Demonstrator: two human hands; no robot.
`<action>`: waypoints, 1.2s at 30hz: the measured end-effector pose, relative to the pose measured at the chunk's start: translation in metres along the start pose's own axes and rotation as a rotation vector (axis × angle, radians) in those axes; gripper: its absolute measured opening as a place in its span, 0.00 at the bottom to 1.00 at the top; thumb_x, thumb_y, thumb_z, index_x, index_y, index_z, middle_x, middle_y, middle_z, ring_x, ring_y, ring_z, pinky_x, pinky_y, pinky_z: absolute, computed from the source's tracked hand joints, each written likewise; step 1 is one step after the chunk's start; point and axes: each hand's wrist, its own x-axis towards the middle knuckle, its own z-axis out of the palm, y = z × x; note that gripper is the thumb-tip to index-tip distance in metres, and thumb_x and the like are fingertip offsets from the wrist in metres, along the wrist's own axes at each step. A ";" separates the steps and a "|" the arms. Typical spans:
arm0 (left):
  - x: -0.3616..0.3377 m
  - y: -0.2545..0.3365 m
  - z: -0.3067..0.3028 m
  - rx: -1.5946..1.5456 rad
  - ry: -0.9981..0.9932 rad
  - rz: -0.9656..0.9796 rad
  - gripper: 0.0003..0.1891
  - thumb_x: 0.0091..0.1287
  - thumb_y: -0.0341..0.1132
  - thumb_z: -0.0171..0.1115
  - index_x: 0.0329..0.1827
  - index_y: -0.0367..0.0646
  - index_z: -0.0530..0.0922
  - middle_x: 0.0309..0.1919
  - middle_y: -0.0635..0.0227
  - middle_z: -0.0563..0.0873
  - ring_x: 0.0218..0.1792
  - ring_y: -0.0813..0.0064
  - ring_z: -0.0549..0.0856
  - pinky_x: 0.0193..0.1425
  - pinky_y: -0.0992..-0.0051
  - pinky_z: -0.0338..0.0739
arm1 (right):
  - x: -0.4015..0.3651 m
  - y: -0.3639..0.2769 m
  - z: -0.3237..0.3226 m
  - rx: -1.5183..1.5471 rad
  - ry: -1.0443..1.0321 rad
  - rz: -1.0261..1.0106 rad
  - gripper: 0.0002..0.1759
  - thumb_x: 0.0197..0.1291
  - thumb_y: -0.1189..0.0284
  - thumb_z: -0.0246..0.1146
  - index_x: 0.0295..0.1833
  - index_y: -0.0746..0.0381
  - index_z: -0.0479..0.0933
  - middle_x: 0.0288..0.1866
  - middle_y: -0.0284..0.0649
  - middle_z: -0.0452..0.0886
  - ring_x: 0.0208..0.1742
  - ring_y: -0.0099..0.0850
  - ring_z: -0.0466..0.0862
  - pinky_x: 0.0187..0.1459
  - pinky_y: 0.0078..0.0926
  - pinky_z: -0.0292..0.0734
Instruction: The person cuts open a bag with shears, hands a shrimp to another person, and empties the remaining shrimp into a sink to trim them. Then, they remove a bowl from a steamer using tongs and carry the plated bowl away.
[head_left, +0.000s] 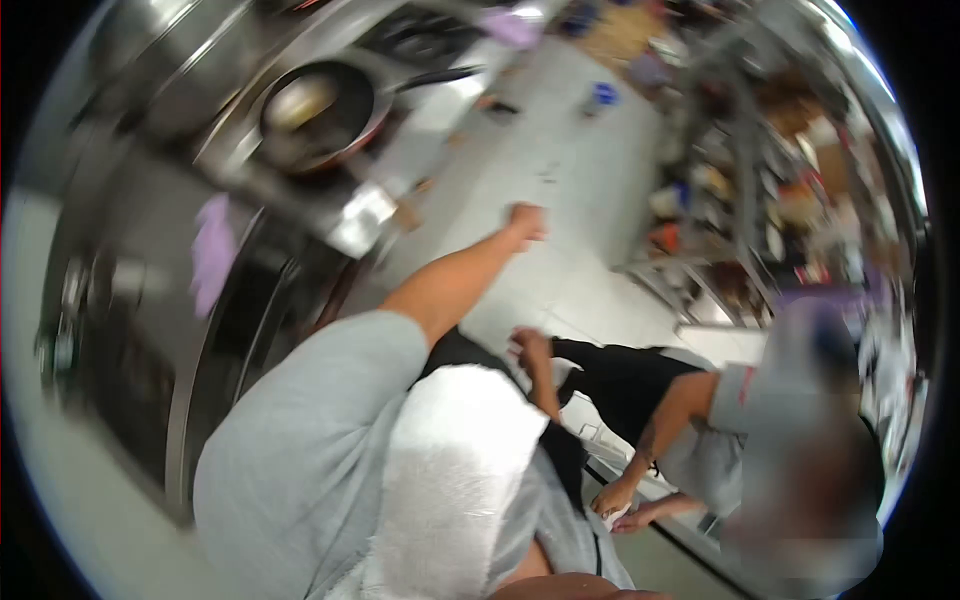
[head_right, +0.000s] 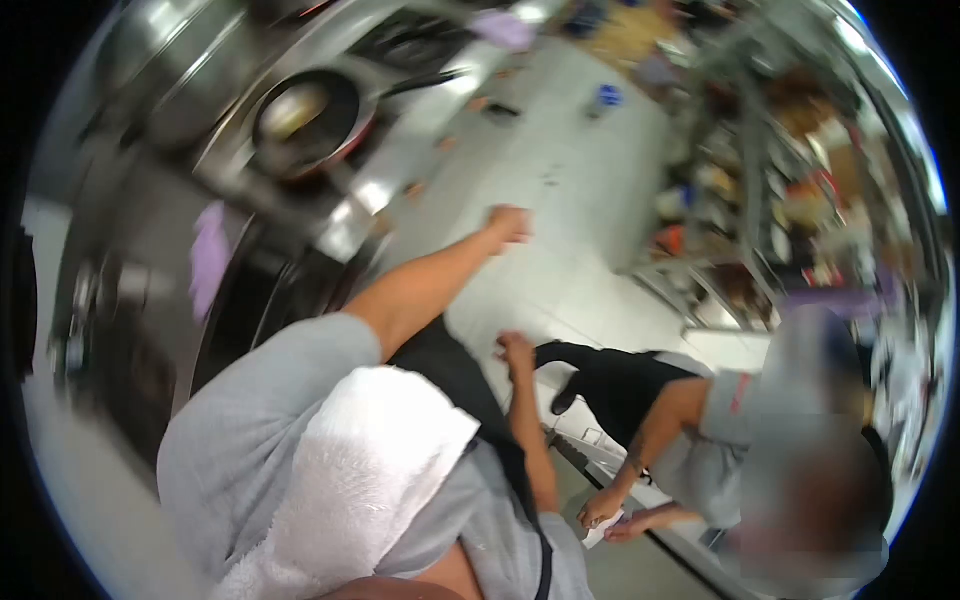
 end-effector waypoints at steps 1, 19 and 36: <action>0.081 -0.036 -0.017 -0.042 0.097 -0.082 0.08 0.62 0.38 0.54 0.37 0.44 0.75 0.29 0.64 0.80 0.30 0.68 0.83 0.30 0.65 0.77 | -0.007 -0.001 -0.005 0.046 0.077 0.044 0.13 0.59 0.71 0.58 0.50 0.61 0.74 0.46 0.39 0.78 0.48 0.33 0.80 0.44 0.39 0.80; 0.278 -0.007 -0.177 -0.346 0.980 0.012 0.36 0.63 0.58 0.60 0.52 0.24 0.73 0.50 0.51 0.79 0.48 0.58 0.82 0.54 0.63 0.77 | 0.035 -0.078 -0.203 0.443 0.468 0.600 0.09 0.62 0.69 0.59 0.45 0.62 0.76 0.42 0.37 0.81 0.40 0.33 0.85 0.35 0.33 0.82; 0.372 0.090 0.125 0.504 -0.145 0.042 0.03 0.65 0.32 0.56 0.40 0.47 0.76 0.27 0.74 0.78 0.27 0.80 0.78 0.26 0.78 0.73 | 0.103 -0.025 -0.414 0.617 0.450 0.576 0.11 0.58 0.64 0.65 0.34 0.59 0.75 0.29 0.37 0.78 0.30 0.36 0.82 0.24 0.35 0.74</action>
